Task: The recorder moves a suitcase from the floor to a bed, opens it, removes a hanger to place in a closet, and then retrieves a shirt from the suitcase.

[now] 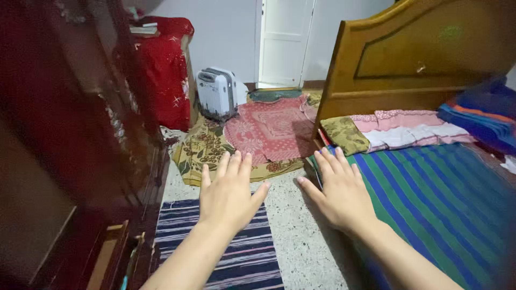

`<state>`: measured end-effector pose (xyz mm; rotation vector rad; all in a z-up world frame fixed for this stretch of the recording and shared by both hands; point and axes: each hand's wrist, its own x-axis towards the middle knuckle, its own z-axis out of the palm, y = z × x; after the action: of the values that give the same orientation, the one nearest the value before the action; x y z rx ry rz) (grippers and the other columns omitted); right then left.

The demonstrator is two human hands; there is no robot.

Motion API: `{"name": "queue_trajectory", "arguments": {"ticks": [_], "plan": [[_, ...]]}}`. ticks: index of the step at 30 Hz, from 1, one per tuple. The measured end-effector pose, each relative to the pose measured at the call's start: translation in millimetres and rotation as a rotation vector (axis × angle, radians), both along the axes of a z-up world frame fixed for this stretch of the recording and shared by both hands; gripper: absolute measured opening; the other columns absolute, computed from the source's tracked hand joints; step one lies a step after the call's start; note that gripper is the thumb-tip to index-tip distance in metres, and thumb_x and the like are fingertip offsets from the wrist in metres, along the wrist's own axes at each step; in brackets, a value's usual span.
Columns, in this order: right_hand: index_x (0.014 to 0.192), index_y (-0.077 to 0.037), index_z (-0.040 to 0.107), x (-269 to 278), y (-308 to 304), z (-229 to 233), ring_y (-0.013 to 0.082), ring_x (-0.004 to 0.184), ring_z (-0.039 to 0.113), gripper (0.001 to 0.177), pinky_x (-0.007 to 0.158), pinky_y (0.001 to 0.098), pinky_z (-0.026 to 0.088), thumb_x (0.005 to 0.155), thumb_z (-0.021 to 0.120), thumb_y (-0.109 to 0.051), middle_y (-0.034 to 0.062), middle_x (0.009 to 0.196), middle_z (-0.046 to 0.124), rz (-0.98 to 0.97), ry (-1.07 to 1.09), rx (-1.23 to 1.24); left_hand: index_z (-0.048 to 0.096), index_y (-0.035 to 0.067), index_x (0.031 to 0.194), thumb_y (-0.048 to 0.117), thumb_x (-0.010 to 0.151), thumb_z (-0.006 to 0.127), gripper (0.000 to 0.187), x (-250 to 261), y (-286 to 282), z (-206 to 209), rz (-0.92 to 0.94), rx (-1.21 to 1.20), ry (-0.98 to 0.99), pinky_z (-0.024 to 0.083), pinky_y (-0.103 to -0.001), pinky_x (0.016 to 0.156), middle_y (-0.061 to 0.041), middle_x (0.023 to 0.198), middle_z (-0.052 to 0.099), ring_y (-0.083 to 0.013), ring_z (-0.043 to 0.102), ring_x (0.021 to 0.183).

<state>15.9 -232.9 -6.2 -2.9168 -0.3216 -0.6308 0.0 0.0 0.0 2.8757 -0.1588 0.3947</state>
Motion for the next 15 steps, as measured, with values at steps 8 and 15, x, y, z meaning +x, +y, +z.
{"name": "queue_trajectory", "arguments": {"ticks": [8,15], "plan": [[0.154,-0.010,0.039,29,0,14,0.0331,0.151,0.022,0.082,0.117,0.0527,0.020,0.092,0.053,-0.061,0.0118,0.163,0.033,-0.016,0.006,-0.003,0.034,0.013,0.158,0.060,0.090,0.053,0.085,35,-1,5,-0.024,-0.040,-0.011,0.011,-0.058,0.118,-0.011,0.164,0.034,-0.0276,0.023,0.151],[0.151,-0.008,0.040,55,-6,0,0.0335,0.151,0.022,0.081,0.119,0.0530,0.019,0.091,0.054,-0.062,0.0123,0.161,0.033,-0.014,0.051,0.004,0.035,0.012,0.157,0.059,0.091,0.054,0.084,55,0,2,0.007,-0.055,0.033,0.011,-0.057,0.119,-0.011,0.165,0.033,-0.0268,0.021,0.150]]}}
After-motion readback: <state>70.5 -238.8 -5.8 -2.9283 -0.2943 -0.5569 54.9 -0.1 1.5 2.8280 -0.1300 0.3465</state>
